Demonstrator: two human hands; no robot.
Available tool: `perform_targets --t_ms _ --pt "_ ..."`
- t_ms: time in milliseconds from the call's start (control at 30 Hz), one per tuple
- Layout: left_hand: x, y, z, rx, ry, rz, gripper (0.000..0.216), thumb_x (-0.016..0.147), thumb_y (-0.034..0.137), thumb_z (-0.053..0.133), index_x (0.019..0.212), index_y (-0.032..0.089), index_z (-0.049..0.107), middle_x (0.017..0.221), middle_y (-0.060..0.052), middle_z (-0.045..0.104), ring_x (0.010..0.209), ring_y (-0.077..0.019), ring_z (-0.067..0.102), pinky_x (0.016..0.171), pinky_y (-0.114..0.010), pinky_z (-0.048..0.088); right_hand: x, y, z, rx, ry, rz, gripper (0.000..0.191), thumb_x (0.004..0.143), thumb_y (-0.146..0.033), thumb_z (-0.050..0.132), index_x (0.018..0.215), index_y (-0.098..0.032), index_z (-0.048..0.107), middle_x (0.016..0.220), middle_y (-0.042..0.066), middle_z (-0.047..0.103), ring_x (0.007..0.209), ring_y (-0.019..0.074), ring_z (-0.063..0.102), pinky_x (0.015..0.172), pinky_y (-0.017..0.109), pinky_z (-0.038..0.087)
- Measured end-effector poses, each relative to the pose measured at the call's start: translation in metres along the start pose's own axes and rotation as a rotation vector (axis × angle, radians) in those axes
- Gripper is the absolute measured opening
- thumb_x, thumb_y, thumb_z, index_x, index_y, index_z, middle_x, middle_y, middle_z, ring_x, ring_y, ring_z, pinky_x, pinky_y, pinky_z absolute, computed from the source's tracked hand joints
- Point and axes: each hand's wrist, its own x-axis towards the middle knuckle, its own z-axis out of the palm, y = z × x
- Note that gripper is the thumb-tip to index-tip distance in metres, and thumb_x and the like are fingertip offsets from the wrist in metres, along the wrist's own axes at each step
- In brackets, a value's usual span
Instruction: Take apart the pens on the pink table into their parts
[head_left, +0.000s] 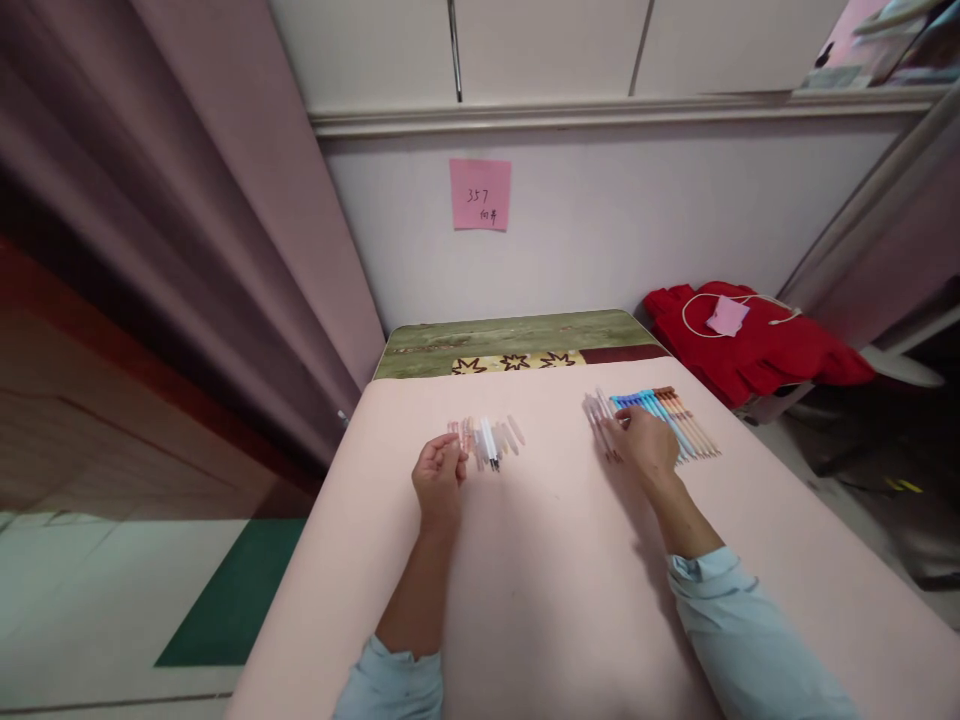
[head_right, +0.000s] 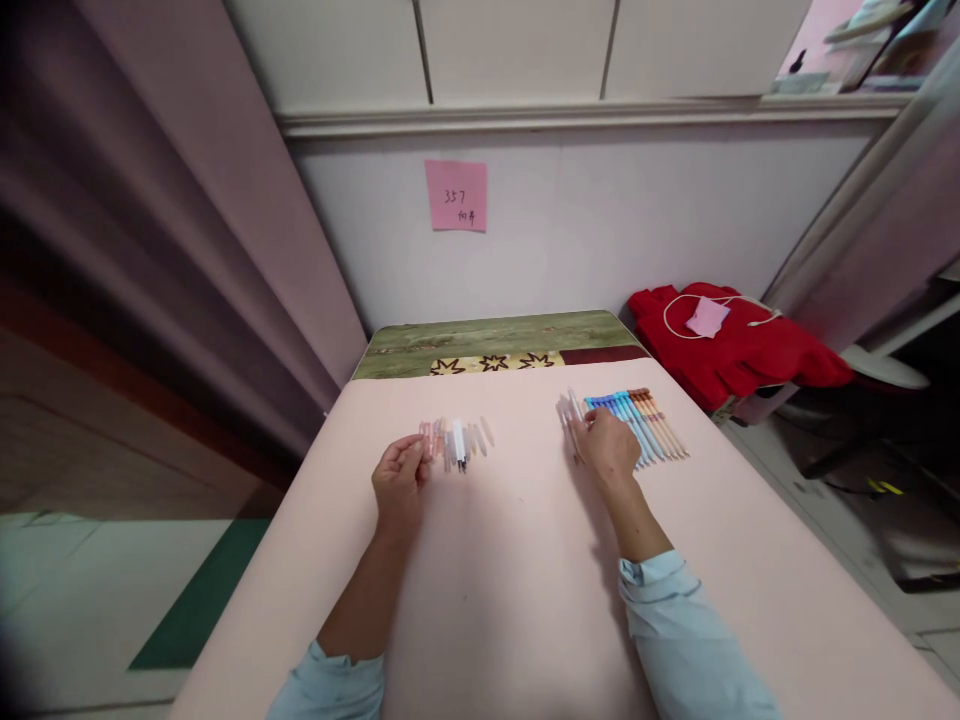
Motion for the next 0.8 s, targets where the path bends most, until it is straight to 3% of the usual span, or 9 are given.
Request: perform_targets --t_ms 67,133,200,267,333,533,800 --pt "-0.003 0.002 0.003 -0.036 -0.050 -0.034 0.032 0.072 0.036 0.075 0.094 0.015 0.064 0.066 0.002 0.060 0.047 -0.0042 0.044 0.044 -0.016 0.031 -0.014 -0.012 0.005 0.192 0.044 -0.080 0.035 0.082 -0.049 0.058 0.100 -0.021 0.071 0.087 0.009 0.072 0.078 0.0244 0.064 0.067 0.031 0.040" --pt "-0.009 0.005 0.008 -0.071 -0.166 -0.106 0.033 0.073 0.036 0.075 0.096 0.015 0.065 0.074 -0.001 0.064 0.048 -0.0039 0.046 0.043 -0.016 0.031 -0.037 -0.030 0.017 0.524 -0.071 -0.208 0.034 0.081 -0.051 0.060 0.092 -0.020 0.071 0.078 0.005 0.069 0.068 0.0194 0.060 0.063 0.029 0.039" --pt "-0.015 0.007 0.013 -0.088 -0.299 -0.206 0.036 0.073 0.036 0.076 0.101 0.015 0.067 0.088 -0.006 0.068 0.051 -0.0042 0.049 0.041 -0.016 0.028 -0.064 -0.048 0.034 0.899 -0.378 -0.288 0.036 0.080 -0.054 0.061 0.086 -0.019 0.069 0.069 0.002 0.064 0.058 0.0148 0.051 0.055 0.026 0.035" --pt "-0.020 0.008 0.015 -0.102 -0.378 -0.275 0.038 0.073 0.035 0.076 0.104 0.015 0.069 0.093 -0.008 0.070 0.051 -0.0042 0.050 0.040 -0.015 0.027 -0.088 -0.063 0.048 1.162 -0.700 -0.254 0.037 0.083 -0.055 0.060 0.082 -0.018 0.067 0.061 -0.002 0.055 0.050 0.0105 0.042 0.050 0.024 0.031" --pt "-0.023 0.009 0.015 -0.118 -0.401 -0.307 0.035 0.074 0.034 0.076 0.102 0.015 0.070 0.091 -0.008 0.071 0.048 -0.0032 0.048 0.039 -0.015 0.026 -0.102 -0.070 0.057 1.310 -0.900 -0.223 0.037 0.083 -0.054 0.062 0.076 -0.017 0.065 0.059 -0.003 0.052 0.049 0.0091 0.040 0.049 0.024 0.031" --pt "-0.023 0.013 0.014 -0.103 -0.425 -0.399 0.036 0.072 0.031 0.079 0.103 0.013 0.072 0.091 -0.010 0.073 0.044 -0.0013 0.044 0.038 -0.015 0.027 -0.103 -0.067 0.057 1.431 -1.192 0.069 0.037 0.080 -0.052 0.069 0.081 -0.015 0.068 0.066 -0.001 0.057 0.047 0.0051 0.042 0.042 0.019 0.029" --pt "-0.022 0.006 0.013 -0.166 -0.379 -0.414 0.030 0.069 0.031 0.081 0.089 0.011 0.071 0.077 -0.010 0.074 0.038 -0.0008 0.039 0.038 -0.016 0.026 -0.093 -0.054 0.049 1.331 -1.533 0.048 0.040 0.084 -0.048 0.065 0.094 -0.010 0.071 0.065 0.003 0.064 0.047 0.0081 0.055 0.045 0.019 0.040"
